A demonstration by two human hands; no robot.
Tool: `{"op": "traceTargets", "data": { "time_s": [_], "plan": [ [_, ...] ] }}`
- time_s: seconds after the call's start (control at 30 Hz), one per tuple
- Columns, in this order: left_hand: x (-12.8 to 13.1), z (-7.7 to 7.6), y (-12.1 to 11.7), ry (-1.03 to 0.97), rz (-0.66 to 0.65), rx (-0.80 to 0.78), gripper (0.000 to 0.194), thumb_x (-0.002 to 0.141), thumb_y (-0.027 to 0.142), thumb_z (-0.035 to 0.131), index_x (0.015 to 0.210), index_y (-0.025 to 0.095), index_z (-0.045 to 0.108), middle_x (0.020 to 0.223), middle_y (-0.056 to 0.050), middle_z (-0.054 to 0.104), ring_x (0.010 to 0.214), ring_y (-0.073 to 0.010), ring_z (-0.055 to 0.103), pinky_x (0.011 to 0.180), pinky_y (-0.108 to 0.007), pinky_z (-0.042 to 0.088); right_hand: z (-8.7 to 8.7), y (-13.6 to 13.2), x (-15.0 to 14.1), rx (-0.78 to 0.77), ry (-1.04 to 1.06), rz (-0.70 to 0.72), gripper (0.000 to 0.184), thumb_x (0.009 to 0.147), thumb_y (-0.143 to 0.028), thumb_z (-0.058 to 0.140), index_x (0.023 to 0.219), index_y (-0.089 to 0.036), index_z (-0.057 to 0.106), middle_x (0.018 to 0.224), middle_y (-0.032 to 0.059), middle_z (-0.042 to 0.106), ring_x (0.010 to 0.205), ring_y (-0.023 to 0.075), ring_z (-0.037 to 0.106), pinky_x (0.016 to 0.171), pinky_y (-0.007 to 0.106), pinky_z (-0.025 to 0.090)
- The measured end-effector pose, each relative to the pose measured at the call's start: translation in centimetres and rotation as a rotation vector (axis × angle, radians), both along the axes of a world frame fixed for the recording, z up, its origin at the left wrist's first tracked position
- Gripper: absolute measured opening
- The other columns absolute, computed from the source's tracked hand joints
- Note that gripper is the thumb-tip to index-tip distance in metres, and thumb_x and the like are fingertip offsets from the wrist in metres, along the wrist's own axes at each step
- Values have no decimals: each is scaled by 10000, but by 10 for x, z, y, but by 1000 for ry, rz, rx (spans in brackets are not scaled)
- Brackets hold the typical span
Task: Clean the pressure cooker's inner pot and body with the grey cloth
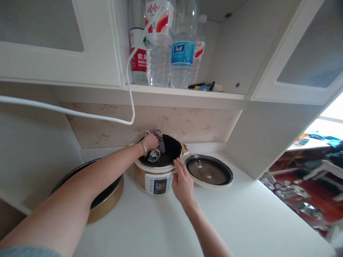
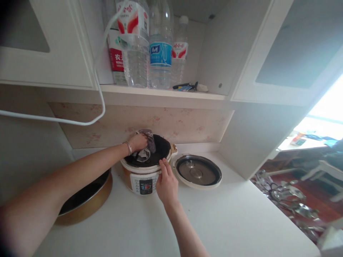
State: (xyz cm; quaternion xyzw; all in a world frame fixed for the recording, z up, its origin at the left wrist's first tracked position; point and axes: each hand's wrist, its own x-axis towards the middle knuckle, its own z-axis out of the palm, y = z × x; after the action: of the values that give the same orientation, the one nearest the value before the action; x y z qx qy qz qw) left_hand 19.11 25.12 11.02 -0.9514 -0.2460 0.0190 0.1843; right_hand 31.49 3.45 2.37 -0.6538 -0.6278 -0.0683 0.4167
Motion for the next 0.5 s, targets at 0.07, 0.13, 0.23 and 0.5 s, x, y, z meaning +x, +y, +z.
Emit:
{"op": "traceTargets", "data": {
  "time_s": [0.07, 0.13, 0.23, 0.5],
  "plan": [
    [-6, 1, -5, 40, 83, 9, 192, 779, 108, 561, 761, 112, 752, 882, -210, 712, 945, -295, 633, 854, -410, 413, 0, -1, -1, 10, -4, -1, 609, 787, -28, 391, 1359, -231, 438, 1413, 43, 459, 1280, 164, 445, 1022, 313, 434],
    [-10, 1, -10, 71, 147, 13, 170, 760, 153, 591, 768, 124, 759, 873, -213, 713, 909, -303, 641, 818, -401, 424, 1, -2, -1, 13, -5, -4, 609, 787, -30, 394, 1360, -229, 438, 1414, 45, 458, 1280, 166, 446, 1019, 312, 436],
    [-9, 3, -16, 74, 234, -68, 182, 720, 265, 645, 827, 180, 766, 859, -172, 724, 924, -294, 638, 817, -367, 432, 2, -4, -2, 3, 1, -8, 608, 792, -35, 395, 1365, -234, 434, 1422, 40, 449, 1278, 168, 450, 1013, 306, 439],
    [8, 18, -26, -418, 319, -884, 185, 629, 321, 682, 732, 179, 741, 735, -101, 709, 785, -252, 653, 698, -296, 486, 6, -7, 0, -13, 3, 29, 619, 791, -32, 391, 1379, -227, 414, 1440, 38, 426, 1300, 182, 423, 1023, 320, 429]
  ]
}}
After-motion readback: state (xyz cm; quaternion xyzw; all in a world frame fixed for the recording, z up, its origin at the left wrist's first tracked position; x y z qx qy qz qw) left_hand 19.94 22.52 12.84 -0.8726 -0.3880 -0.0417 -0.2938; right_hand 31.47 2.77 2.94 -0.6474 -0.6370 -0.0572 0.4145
